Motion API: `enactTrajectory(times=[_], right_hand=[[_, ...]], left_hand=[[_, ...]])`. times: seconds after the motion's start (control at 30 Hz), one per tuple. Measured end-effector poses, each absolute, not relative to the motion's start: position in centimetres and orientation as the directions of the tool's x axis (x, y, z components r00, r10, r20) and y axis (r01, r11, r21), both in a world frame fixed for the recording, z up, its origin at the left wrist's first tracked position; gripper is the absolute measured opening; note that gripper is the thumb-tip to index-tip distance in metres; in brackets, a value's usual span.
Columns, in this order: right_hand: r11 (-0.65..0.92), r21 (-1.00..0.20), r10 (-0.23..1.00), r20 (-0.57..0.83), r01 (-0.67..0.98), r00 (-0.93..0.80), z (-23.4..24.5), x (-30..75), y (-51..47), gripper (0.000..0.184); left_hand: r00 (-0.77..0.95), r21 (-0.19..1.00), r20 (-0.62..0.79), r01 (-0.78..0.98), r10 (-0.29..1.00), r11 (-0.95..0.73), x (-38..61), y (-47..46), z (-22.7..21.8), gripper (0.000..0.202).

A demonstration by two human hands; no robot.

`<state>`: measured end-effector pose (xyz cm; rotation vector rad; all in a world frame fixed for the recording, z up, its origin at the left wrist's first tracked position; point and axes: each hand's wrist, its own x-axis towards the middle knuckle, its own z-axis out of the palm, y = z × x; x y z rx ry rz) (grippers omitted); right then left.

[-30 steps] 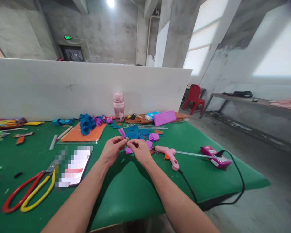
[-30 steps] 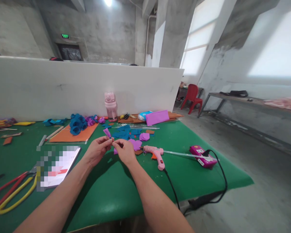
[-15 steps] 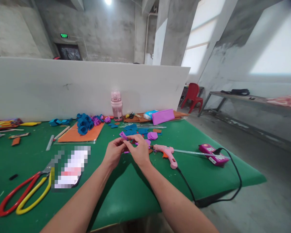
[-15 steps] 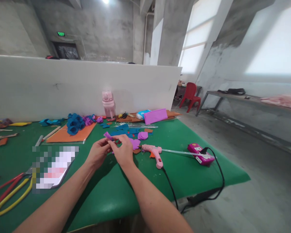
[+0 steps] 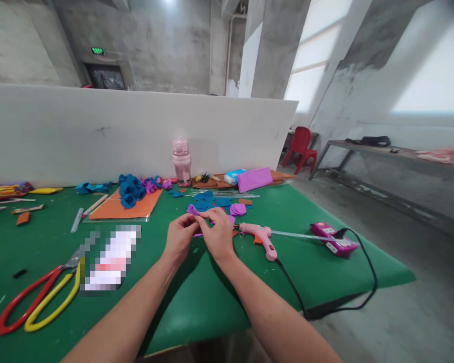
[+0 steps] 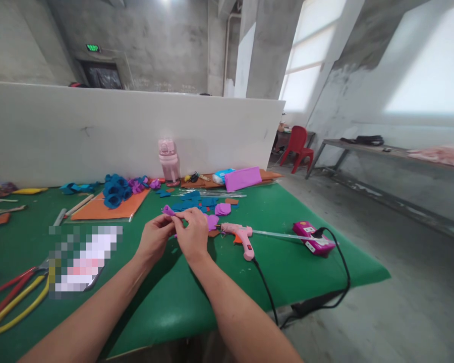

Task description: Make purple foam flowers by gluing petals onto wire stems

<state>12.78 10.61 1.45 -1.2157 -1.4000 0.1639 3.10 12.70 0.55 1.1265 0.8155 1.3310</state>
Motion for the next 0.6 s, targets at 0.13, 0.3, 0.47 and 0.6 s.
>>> enactTrajectory(times=[0.13, 0.3, 0.47, 0.6], right_hand=[[0.466, -0.699, 0.72, 0.656, 0.542, 0.227, 1.6, 12.9, 10.5, 0.017], [0.479, -0.786, 0.746, 0.599, 0.391, 0.291, 1.9, 13.8, 11.0, 0.026], [0.399, -0.87, 0.82, 0.48, 0.291, 0.312, 1.3, 14.2, 11.7, 0.02], [0.443, -0.855, 0.827, 0.506, 0.27, 0.245, 1.3, 13.8, 11.6, 0.02]], left_hand=[[0.12, 0.944, 0.14, -0.316, 0.983, -0.096, 2.7, 13.0, 0.8, 0.019], [0.156, 0.941, 0.091, -0.336, 0.984, -0.034, 1.5, 13.9, 1.3, 0.025], [0.188, 0.945, 0.086, -0.326, 0.978, -0.021, 0.9, 14.4, 1.3, 0.027], [0.218, 0.958, 0.131, -0.278, 0.967, -0.067, 1.1, 14.1, 1.4, 0.024]])
